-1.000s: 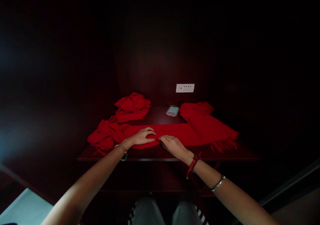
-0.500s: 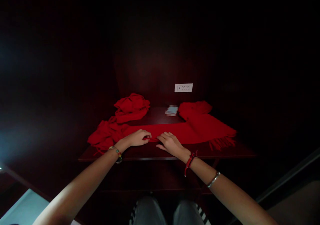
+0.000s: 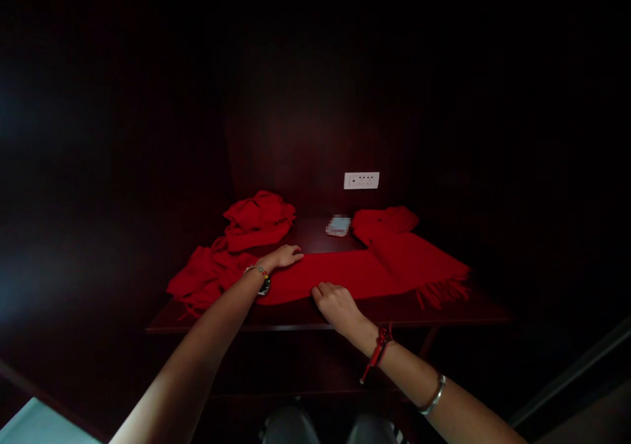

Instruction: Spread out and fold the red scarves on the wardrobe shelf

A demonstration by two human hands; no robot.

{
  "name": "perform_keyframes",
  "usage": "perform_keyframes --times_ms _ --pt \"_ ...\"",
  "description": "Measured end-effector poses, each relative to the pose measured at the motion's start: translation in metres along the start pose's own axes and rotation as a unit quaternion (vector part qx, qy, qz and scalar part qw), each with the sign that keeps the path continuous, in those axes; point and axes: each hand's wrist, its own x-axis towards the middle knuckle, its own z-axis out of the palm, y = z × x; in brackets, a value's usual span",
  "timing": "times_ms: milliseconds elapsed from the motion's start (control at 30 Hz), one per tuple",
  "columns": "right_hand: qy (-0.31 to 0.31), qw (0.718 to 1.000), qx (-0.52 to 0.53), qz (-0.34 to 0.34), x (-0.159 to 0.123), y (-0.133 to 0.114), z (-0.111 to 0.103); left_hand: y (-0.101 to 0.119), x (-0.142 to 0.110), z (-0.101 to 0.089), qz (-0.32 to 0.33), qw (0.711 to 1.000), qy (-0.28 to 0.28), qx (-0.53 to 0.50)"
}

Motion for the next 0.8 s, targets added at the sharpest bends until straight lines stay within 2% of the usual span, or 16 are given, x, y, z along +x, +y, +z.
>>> perform_keyframes --times_ms 100,200,367,467,633,800 --pt "-0.007 1.0 -0.004 0.006 0.001 0.0 0.0 0.0 0.024 0.01 -0.023 0.999 -0.011 -0.033" --pt "-0.002 1.0 -0.006 0.005 0.0 0.002 0.002 -0.002 0.038 0.011 -0.037 0.995 -0.035 -0.082" --pt "0.033 0.999 -0.004 0.012 -0.008 0.008 0.006 0.0 0.042 -0.001 -0.032 0.981 -0.045 -0.184" --pt "0.062 0.998 0.009 0.03 -0.013 0.014 -0.001 0.008 0.039 -0.014 -0.016 0.97 -0.029 -0.24" --pt "0.131 0.981 0.089 0.112 -0.019 0.032 -0.029 0.041 0.04 -0.038 0.014 0.946 0.01 -0.323" --pt "0.234 0.938 0.197 0.164 -0.03 0.075 -0.055 0.096 0.06 -0.052 0.024 0.908 0.022 -0.417"
